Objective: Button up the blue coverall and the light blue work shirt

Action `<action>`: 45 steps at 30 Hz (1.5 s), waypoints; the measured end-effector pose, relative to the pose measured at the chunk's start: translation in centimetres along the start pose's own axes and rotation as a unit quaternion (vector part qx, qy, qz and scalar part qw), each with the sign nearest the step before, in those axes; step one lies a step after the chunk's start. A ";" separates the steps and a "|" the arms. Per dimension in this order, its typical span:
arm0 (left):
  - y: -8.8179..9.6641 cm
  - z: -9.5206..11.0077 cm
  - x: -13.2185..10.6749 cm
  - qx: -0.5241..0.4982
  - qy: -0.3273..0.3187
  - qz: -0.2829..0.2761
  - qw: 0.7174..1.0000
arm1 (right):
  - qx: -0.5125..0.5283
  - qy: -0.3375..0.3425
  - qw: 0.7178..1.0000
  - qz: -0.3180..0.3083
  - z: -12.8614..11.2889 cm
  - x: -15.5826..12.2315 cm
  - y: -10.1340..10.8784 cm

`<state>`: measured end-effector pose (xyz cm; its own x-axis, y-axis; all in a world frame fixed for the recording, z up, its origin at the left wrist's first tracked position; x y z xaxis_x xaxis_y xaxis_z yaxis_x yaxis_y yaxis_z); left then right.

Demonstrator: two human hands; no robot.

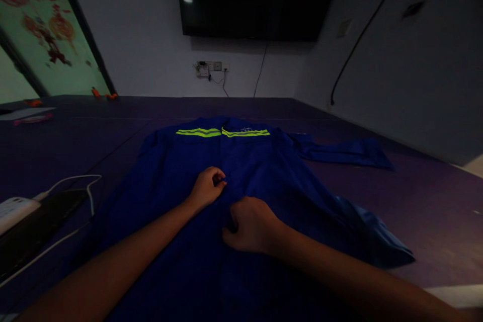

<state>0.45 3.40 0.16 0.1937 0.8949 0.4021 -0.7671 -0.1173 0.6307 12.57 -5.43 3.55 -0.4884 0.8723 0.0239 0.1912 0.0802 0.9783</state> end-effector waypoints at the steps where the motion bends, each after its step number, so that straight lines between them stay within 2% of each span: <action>1: 0.2 0.2 0.0 0.001 -0.001 0.006 1.000 | 0.000 0.003 1.000 0.001 0.1 0.0 0.0; 6: 2.0 1.7 -0.2 0.040 -0.002 0.020 0.999 | 0.023 0.016 1.000 -0.001 0.7 0.1 -0.2; 8: 2.6 2.4 -0.6 0.050 0.005 -0.047 0.998 | 0.062 0.020 0.998 -0.008 1.1 0.3 -0.2; 11: 3.1 3.5 -2.1 0.036 0.009 -0.220 0.975 | 0.142 0.026 0.989 -0.016 1.7 0.5 -0.3; 14: 3.5 4.4 -3.7 0.047 -0.002 -0.305 0.951 | 0.214 0.026 0.976 -0.024 2.3 0.7 -0.3; 16: 3.6 4.9 -4.5 0.064 -0.008 -0.330 0.942 | 0.255 0.024 0.966 -0.035 2.5 0.8 -0.3; 21: 3.4 5.2 -5.1 0.092 -0.018 -0.347 0.933 | 0.336 0.002 0.940 -0.059 3.0 0.9 -0.6; 26: 3.2 4.9 -5.1 0.063 -0.006 -0.351 0.934 | 0.414 -0.014 0.907 -0.081 3.1 0.8 -0.8; 33: 3.7 4.8 -4.3 -0.026 0.061 -0.341 0.938 | 0.472 -0.047 0.875 -0.090 2.8 0.8 -0.5; 37: 3.8 4.8 -4.1 -0.048 0.070 -0.327 0.941 | 0.496 -0.072 0.860 -0.099 3.0 0.9 -0.8; 45: 3.8 4.9 -4.2 -0.066 0.074 -0.313 0.945 | 0.531 -0.074 0.839 -0.097 3.3 1.0 -1.0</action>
<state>-0.25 -2.95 4.13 0.5544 0.8228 -0.1250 -0.6029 0.5006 0.6212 14.66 -3.05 1.89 -0.5022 0.8369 -0.2177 0.8089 0.5437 0.2239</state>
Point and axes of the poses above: each hand's wrist, its own x-axis towards the middle knuckle, its own y-axis out of the back of the hand, z = x × y, the point moved 3 cm from there along x, towards the middle knuckle, and after that the axes turned 4 degrees about x, right-handed, at the moved point
